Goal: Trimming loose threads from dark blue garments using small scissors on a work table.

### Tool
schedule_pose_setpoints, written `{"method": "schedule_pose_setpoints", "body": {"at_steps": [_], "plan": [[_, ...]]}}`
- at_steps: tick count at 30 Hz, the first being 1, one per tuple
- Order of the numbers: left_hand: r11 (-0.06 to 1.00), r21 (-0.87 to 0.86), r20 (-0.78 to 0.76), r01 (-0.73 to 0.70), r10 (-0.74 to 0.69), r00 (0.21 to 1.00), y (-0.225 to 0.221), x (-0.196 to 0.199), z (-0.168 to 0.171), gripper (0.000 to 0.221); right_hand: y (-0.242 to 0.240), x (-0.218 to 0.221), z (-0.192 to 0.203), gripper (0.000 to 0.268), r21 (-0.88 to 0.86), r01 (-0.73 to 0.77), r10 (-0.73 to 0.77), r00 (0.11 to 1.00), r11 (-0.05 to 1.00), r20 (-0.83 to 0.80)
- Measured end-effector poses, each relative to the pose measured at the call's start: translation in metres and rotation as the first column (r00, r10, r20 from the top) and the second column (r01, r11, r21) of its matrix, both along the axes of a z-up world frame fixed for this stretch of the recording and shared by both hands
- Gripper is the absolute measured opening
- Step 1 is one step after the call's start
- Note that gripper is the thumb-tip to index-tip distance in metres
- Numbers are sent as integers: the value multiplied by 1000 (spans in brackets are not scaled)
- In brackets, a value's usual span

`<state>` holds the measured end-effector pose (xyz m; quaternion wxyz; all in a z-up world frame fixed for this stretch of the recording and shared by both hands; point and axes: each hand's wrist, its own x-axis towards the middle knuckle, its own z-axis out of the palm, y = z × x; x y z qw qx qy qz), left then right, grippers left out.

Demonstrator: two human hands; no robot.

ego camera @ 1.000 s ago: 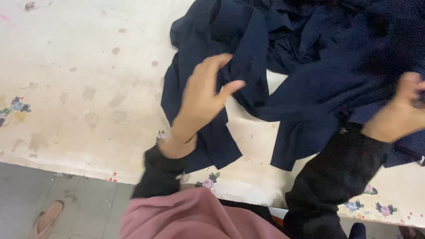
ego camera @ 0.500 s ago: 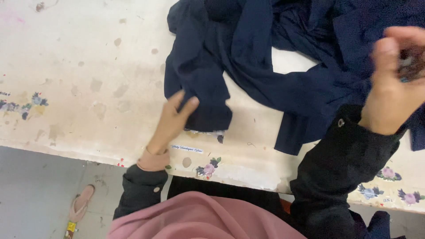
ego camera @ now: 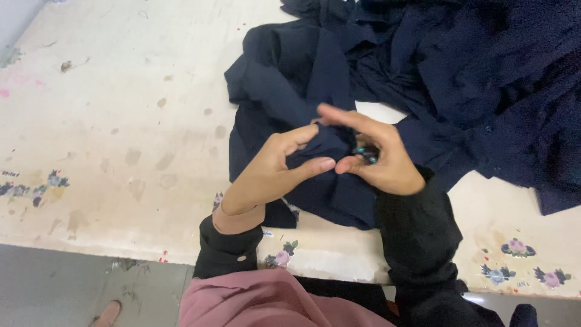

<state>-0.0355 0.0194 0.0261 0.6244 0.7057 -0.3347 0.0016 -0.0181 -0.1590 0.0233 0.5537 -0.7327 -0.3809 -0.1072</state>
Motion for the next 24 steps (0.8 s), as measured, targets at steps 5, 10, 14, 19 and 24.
{"method": "schedule_pose_setpoints", "body": {"at_steps": [5,10,14,19,24], "plan": [[978,-208,-35,-3,-5,999,18,25,-30,24,-18,27,-20,43,106,-350,358,931,931,-65],[972,-216,-210,-93,47,977,32,45,-56,44,-17,40,-34,33,62,-311,301,945,949,132],[939,53,-89,-340,344,935,37,51,-28,46,-33,31,-16,19,270,-192,159,977,944,139],[850,-60,371,-523,506,779,14,31,-6,37,-12,19,-20,6,109,309,-304,951,945,-58],[924,-197,84,-328,349,933,-20,11,-12,35,-5,8,-8,7,89,281,-266,952,956,-148]]}}
